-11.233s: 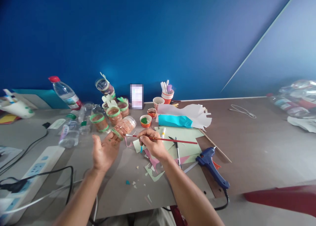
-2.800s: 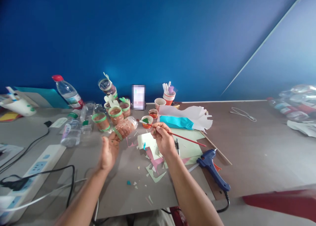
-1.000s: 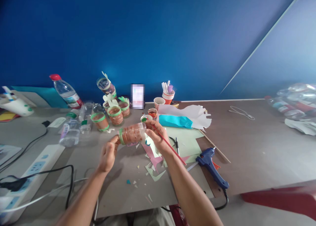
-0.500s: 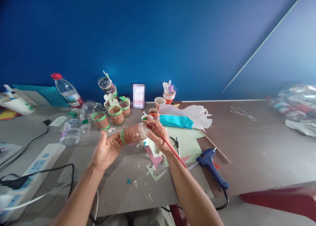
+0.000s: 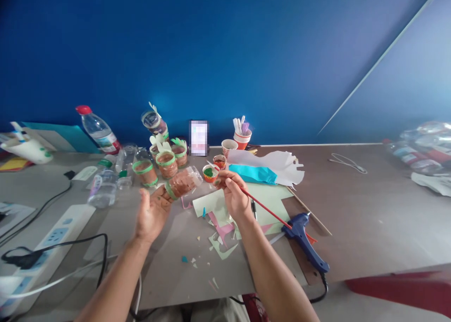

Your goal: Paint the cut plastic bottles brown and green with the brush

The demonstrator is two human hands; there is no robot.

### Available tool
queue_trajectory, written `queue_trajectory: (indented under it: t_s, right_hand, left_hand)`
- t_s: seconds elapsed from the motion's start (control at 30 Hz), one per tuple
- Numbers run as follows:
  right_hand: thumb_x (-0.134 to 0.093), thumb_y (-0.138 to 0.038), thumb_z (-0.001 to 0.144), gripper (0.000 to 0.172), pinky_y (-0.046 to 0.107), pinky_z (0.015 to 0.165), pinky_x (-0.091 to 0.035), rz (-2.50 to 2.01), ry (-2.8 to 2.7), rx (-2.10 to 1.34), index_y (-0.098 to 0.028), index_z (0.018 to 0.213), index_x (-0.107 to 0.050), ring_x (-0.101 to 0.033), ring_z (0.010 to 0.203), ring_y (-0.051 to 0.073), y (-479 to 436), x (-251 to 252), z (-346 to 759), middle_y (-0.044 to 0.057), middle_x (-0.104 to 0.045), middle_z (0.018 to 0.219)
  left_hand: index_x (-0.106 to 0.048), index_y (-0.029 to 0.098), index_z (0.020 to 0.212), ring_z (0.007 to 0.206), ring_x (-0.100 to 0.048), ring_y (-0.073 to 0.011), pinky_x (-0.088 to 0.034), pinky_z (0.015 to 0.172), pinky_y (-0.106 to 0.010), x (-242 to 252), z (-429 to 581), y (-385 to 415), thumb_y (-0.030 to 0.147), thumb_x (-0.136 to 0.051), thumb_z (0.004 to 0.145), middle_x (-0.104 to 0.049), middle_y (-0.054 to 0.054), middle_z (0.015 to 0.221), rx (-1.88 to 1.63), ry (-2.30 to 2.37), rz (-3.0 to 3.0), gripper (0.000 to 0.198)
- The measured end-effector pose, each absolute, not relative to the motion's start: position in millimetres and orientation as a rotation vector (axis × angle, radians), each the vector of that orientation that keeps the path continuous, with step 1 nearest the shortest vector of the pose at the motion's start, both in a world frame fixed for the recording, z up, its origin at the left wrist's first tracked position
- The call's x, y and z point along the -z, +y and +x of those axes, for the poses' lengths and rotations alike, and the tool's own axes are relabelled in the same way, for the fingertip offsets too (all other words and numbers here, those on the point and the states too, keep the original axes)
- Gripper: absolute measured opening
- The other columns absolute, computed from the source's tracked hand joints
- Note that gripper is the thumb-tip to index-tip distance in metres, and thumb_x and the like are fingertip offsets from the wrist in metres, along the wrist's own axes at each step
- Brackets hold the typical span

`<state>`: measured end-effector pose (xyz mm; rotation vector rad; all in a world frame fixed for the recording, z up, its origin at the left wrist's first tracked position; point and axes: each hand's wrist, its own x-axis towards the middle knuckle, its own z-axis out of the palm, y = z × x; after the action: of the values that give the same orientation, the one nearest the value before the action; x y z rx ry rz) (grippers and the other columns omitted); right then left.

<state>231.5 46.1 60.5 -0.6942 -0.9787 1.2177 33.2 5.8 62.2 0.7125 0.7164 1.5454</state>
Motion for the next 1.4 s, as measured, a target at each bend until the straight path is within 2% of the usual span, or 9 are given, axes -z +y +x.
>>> queue_trajectory:
  t_s: [0.17, 0.27, 0.43, 0.73, 0.87, 1.07, 1.23, 1.4]
  right_hand:
    - [-0.057, -0.049, 0.082, 0.031, 0.032, 0.059, -0.041, -0.701, -0.963, -1.221, -0.022, 0.088, -0.072, -0.056, 0.062, 0.018, 46.0, -60.9, 230.8, 0.003, -0.064, 0.066]
    - [-0.050, -0.056, 0.086, 0.041, 0.033, 0.059, -0.040, -0.780, -0.925, -1.185, -0.021, 0.085, -0.072, -0.050, 0.056, 0.016, 49.7, -59.0, 231.9, 0.000, -0.054, 0.055]
    - [-0.059, -0.050, 0.082, 0.028, 0.031, 0.058, -0.040, -0.809, -0.831, -1.197, -0.022, 0.082, -0.067, -0.044, 0.050, 0.014, 55.0, -56.0, 233.6, -0.004, -0.046, 0.049]
    - [-0.063, -0.054, 0.079, 0.033, 0.030, 0.055, -0.043, -0.775, -0.773, -1.254, -0.022, 0.080, -0.063, -0.043, 0.047, 0.013, 61.8, -49.4, 233.0, -0.006, -0.048, 0.049]
    - [-0.066, -0.050, 0.078, 0.028, 0.029, 0.054, -0.044, -0.754, -0.771, -1.240, -0.022, 0.079, -0.061, -0.044, 0.047, 0.012, 60.6, -59.5, 229.7, -0.006, -0.048, 0.053]
    - [-0.070, -0.038, 0.074, 0.019, 0.030, 0.056, -0.046, -0.762, -0.797, -1.268, -0.020, 0.076, -0.064, -0.050, 0.052, 0.012, 53.5, -85.9, 233.5, -0.001, -0.060, 0.063]
    - [-0.069, -0.029, 0.069, 0.014, 0.029, 0.057, -0.048, -0.794, -0.867, -1.182, -0.019, 0.078, -0.066, -0.057, 0.056, 0.013, 67.5, -100.8, 256.0, 0.002, -0.067, 0.069]
    - [-0.064, -0.032, 0.068, 0.020, 0.029, 0.057, -0.047, -0.996, -1.017, -0.909, -0.017, 0.083, -0.065, -0.056, 0.053, 0.012, 101.7, -114.0, 270.8, 0.003, -0.069, 0.067]
  left_hand:
    - [-0.071, 0.017, 0.097, 0.119, -0.058, -0.0304, -0.046, 0.098, -0.044, -58.4, 28.3, 9.0, 0.076, -0.051, 0.074, -0.072, -0.013, 0.106, -1.663, 0.746, 0.687, 0.067]
    - [-0.070, 0.017, 0.100, 0.117, -0.059, -0.0283, -0.046, 0.098, -0.042, -57.0, 26.5, 10.2, 0.074, -0.048, 0.078, -0.071, -0.012, 0.109, -1.714, 0.754, 0.671, 0.065]
    - [-0.070, 0.018, 0.102, 0.116, -0.059, -0.0278, -0.047, 0.097, -0.042, -55.5, 26.1, 11.0, 0.074, -0.046, 0.079, -0.071, -0.012, 0.109, -1.730, 0.741, 0.662, 0.066]
    - [-0.070, 0.019, 0.093, 0.110, -0.063, -0.0278, -0.050, 0.091, -0.043, -48.0, 24.1, 12.7, 0.074, -0.045, 0.080, -0.073, -0.010, 0.103, -1.673, 0.760, 0.611, 0.061]
    - [-0.070, 0.018, 0.095, 0.106, -0.065, -0.0269, -0.051, 0.092, -0.042, -44.4, 24.3, 16.7, 0.071, -0.049, 0.080, -0.073, -0.010, 0.101, -1.707, 0.725, 0.562, 0.058]
    - [-0.070, 0.018, 0.090, 0.107, -0.065, -0.0259, -0.049, 0.096, -0.041, -39.3, 24.6, 20.7, 0.067, -0.052, 0.081, -0.074, -0.009, 0.097, -1.741, 0.663, 0.567, 0.054]
    - [-0.070, 0.018, 0.093, 0.114, -0.061, -0.0272, -0.045, 0.101, -0.046, -41.4, 24.7, 20.0, 0.065, -0.047, 0.085, -0.073, -0.010, 0.103, -1.724, 0.643, 0.607, 0.054]
    - [-0.070, 0.021, 0.090, 0.120, -0.056, -0.0281, -0.043, 0.105, -0.049, -43.5, 25.3, 18.7, 0.064, -0.044, 0.086, -0.072, -0.013, 0.105, -1.653, 0.619, 0.609, 0.051]
